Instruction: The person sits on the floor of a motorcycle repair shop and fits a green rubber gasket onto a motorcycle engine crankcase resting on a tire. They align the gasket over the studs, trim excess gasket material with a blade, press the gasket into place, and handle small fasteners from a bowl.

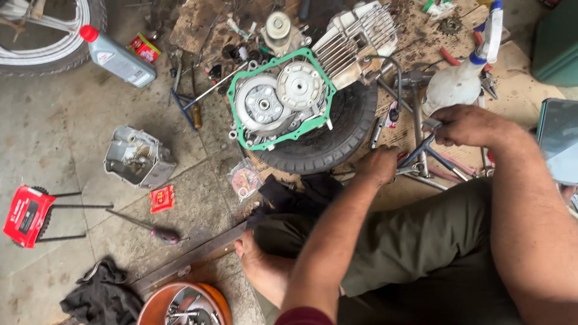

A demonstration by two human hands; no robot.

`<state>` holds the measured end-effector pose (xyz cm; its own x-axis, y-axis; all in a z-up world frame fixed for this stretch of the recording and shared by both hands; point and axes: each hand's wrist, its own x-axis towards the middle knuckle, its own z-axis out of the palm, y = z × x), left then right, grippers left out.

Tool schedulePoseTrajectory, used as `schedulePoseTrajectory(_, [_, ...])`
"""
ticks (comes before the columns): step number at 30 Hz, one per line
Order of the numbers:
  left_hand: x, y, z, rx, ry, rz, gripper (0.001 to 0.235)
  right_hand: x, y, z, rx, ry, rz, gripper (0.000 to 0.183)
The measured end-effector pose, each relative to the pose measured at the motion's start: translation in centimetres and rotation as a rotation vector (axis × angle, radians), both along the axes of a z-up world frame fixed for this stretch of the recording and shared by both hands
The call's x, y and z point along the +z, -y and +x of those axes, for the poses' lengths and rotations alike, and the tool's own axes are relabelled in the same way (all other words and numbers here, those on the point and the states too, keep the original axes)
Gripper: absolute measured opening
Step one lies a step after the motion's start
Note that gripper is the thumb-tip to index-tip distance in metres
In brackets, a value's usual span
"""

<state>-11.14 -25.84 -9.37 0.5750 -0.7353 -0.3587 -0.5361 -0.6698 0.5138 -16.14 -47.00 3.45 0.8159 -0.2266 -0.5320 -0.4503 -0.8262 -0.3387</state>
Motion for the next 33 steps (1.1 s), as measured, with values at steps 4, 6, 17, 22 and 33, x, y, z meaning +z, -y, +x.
schedulePoseTrajectory(4, [2.7,2.7,0.6,-0.049,-0.078,0.090,0.042,0.7,-0.1,1.6,-0.079,-0.121,0.134,0.044])
schedulePoseTrajectory(6, [2.5,3.3,0.7,-0.091,-0.030,0.099,0.038,0.9,0.0,2.0,-0.049,-0.097,0.141,0.042])
schedulePoseTrajectory(17, [-0.1,-1.1,0.2,0.367,-0.050,-0.218,0.023,-0.3,0.9,2.4,0.066,-0.002,0.172,0.040])
schedulePoseTrajectory(22, [4.5,-7.1,-1.1,0.676,-0.353,-0.676,0.014,-0.2,-0.9,2.2,0.219,0.081,0.274,0.041])
schedulePoseTrajectory(33, [13.1,-13.9,-5.1,0.815,0.113,-0.883,0.017,5.1,-13.9,-0.2,0.264,0.487,0.277,0.023])
